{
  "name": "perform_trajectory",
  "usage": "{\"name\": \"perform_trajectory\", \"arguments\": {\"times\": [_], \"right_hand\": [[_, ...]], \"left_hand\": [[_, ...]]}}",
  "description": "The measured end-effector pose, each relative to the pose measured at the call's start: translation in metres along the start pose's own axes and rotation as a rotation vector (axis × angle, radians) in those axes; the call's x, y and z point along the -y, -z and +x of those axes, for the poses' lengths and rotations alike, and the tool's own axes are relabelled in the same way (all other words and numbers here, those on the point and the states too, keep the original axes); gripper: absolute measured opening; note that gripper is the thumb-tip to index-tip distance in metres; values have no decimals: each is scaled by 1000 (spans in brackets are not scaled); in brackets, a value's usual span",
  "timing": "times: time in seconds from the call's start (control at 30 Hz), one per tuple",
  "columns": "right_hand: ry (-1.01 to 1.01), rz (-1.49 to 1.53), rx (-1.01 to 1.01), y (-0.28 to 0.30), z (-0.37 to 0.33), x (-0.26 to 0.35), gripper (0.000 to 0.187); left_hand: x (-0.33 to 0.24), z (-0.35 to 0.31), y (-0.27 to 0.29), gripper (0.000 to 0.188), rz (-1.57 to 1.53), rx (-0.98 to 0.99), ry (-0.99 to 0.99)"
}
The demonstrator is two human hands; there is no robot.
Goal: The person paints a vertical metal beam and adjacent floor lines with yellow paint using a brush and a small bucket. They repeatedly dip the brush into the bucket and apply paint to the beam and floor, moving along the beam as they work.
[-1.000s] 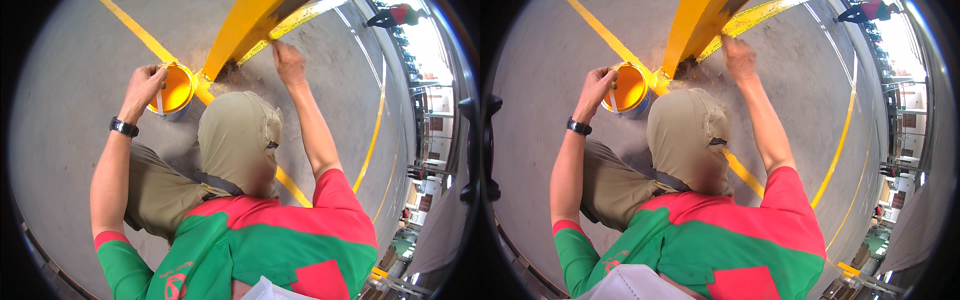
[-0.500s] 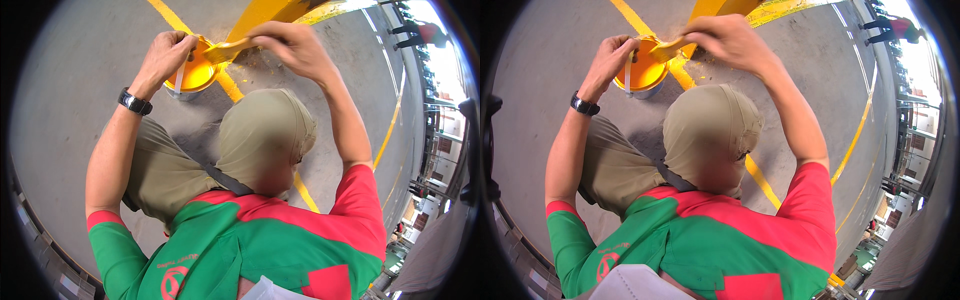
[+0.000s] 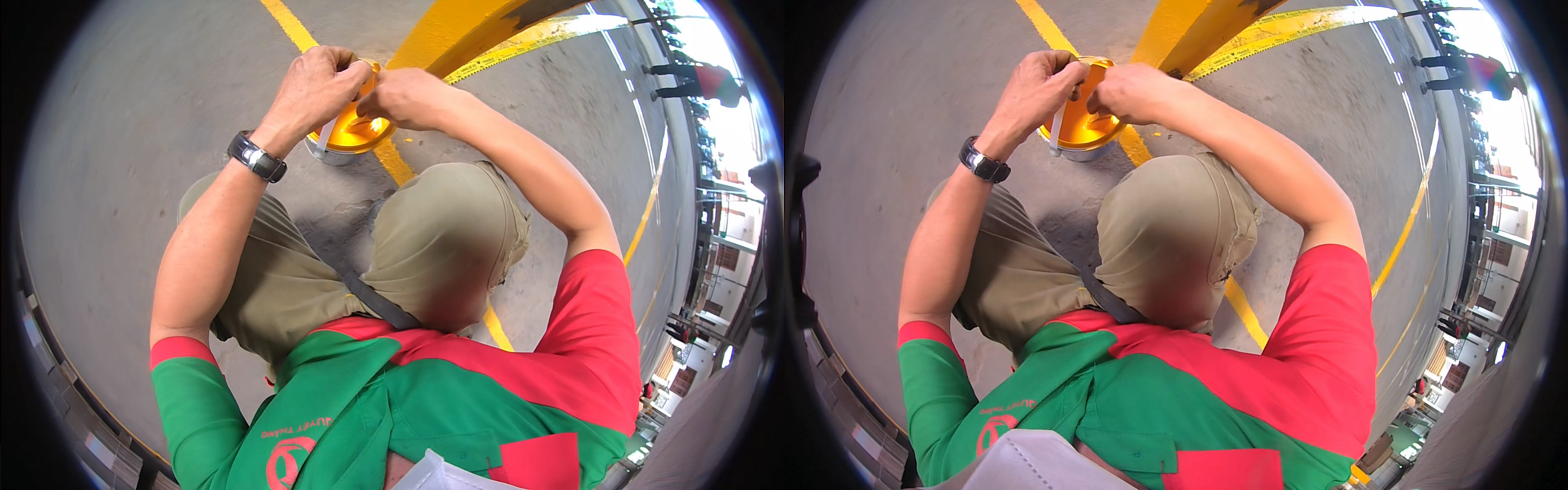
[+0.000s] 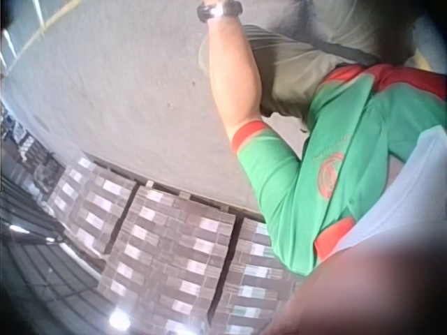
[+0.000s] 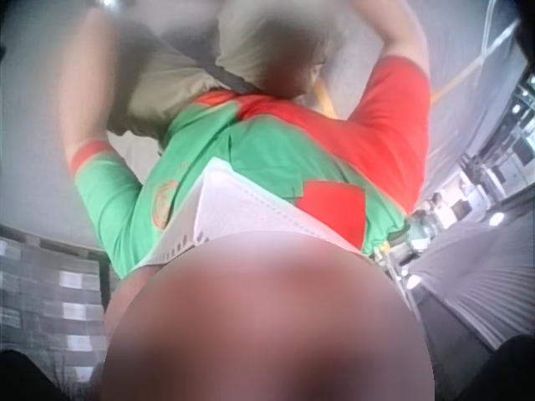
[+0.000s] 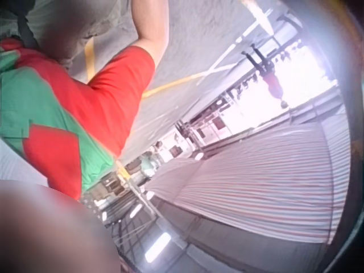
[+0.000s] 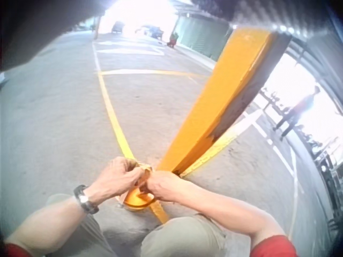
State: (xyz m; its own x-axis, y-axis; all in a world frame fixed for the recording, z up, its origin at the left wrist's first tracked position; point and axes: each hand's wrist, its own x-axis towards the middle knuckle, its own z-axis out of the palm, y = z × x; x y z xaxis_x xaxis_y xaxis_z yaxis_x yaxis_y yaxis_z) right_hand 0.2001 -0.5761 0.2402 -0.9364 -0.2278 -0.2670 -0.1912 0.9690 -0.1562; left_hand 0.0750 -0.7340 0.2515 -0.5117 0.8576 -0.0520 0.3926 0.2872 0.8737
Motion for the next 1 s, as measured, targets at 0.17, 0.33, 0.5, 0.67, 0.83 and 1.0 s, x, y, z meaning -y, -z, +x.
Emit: {"name": "perform_trajectory", "arguments": {"times": [0.17, 0.33, 0.5, 0.67, 0.83, 1.0], "right_hand": [[-240, 530, -379, 17, -65, 6, 27], [-589, 1116, -690, -28, -105, 11, 32], [-788, 1576, -889, -80, -111, 9, 31], [-842, 1846, -939, -97, -102, 8, 35], [-899, 2012, -912, -114, -99, 7, 41], [-665, 2081, -1076, -128, -118, 3, 27]], "left_hand": [[-2, 2, -3, 42, -111, 11, -6], [-1, 5, -8, 43, -59, -35, -59], [-4, 1, -16, 44, -30, -62, -60], [-8, 3, -4, 44, 26, -63, -82], [-6, 4, -7, 41, -27, -59, -63], [-10, 2, -8, 30, -143, -75, -31]]}}
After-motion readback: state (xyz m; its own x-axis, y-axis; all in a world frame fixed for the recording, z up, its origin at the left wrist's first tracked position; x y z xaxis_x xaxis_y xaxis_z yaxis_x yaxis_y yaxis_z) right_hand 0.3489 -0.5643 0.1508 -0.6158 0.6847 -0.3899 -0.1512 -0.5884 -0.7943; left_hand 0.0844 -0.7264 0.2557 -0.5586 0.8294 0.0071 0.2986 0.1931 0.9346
